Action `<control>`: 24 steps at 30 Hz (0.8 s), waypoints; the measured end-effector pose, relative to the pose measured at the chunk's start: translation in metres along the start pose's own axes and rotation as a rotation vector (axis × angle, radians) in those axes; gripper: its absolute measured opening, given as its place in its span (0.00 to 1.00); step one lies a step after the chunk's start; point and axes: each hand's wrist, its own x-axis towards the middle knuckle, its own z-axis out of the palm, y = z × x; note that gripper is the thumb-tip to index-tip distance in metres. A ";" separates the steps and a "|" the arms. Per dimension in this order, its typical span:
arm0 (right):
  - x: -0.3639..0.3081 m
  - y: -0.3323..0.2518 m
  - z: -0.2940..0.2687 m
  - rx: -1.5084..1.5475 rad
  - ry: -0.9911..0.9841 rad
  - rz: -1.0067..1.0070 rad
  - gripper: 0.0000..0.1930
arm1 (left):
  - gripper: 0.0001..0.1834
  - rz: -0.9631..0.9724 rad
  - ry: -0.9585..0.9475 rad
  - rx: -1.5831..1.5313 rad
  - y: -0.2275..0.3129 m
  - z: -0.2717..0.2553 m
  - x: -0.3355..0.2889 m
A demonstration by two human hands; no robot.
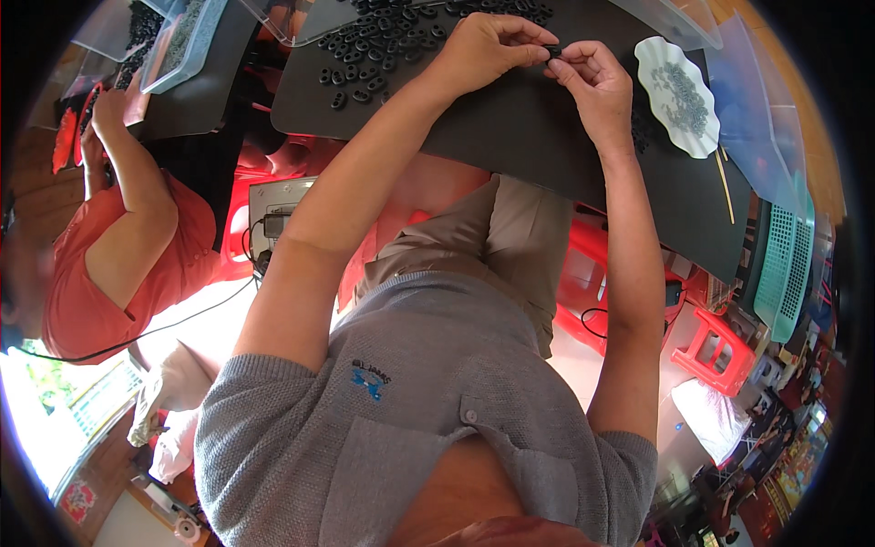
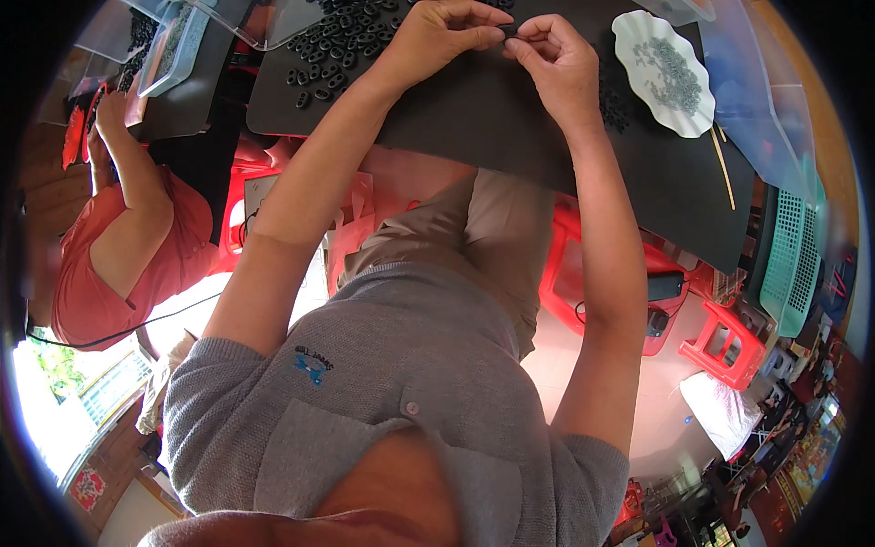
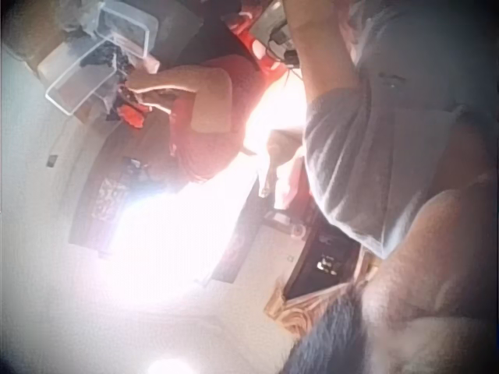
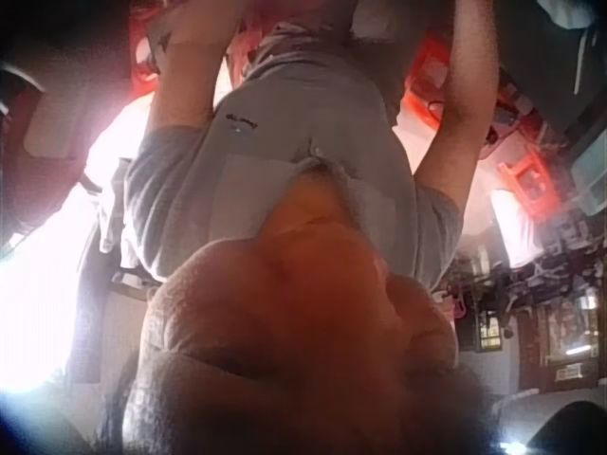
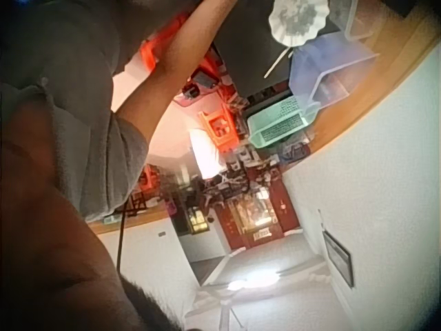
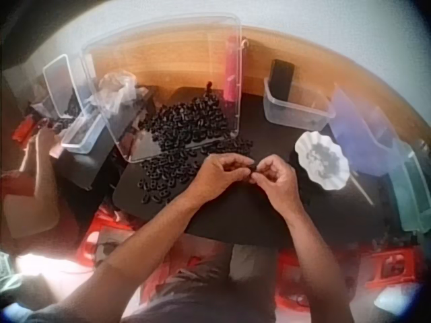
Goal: The person repeatedly picks up plastic cord lock components from the desk and inserts small metal springs from a dish into them by hand to assemble them.
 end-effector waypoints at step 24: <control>-0.002 -0.002 -0.004 -0.518 -0.009 -0.082 0.09 | 0.10 0.103 -0.044 0.396 0.005 0.004 -0.007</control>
